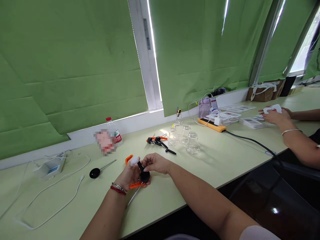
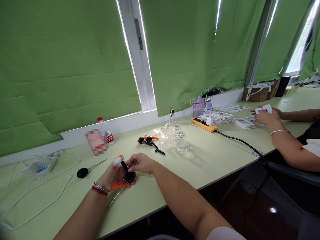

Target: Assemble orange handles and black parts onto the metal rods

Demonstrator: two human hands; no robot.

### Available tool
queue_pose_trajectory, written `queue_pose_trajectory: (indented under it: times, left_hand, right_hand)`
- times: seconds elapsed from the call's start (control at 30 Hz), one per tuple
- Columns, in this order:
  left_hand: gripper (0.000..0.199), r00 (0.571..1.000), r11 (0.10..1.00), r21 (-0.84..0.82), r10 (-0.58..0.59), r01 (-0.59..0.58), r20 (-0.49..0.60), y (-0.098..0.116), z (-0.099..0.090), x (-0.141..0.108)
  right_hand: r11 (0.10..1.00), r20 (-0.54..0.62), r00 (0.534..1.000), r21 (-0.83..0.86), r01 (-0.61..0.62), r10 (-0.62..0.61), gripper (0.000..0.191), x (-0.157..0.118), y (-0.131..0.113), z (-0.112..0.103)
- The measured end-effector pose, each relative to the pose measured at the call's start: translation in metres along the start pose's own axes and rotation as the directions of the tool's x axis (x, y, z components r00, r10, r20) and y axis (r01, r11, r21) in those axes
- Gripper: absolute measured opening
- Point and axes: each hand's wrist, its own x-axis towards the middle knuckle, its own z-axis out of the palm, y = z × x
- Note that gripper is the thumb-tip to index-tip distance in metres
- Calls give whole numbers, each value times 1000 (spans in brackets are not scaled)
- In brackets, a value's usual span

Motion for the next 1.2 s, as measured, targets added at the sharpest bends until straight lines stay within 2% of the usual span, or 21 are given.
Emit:
queue_pose_trajectory:
  times: [0.7,0.8,0.87,0.93,1.03,1.1,1.2]
  left_hand:
    - [56,1000,998,-60,-9,8,-13,1,-4,-7]
    - [57,999,990,-138,36,-36,0,1,-12,-11]
    - [59,990,965,-230,138,-128,28,2,-19,-15]
    - [67,950,900,-335,311,-280,42,2,-26,-19]
    - [78,839,748,-417,540,-517,-70,2,-32,-21]
    - [76,758,660,-391,621,-642,-197,1,-32,-18]
    - [62,626,571,-257,695,-780,-353,-3,-29,-10]
  right_hand:
    - [998,-1,998,43,55,-55,38,0,0,2]
    - [996,-22,996,40,82,-81,37,-1,-1,2]
    - [995,-56,994,33,95,-93,37,-1,-3,1]
    - [994,-85,991,30,104,-101,37,-1,-4,0]
    - [994,-113,988,9,111,-109,33,-2,-6,0]
    - [995,-120,988,-28,91,-94,29,-3,-8,0]
    - [996,-77,995,-73,58,-63,30,-4,-11,0]
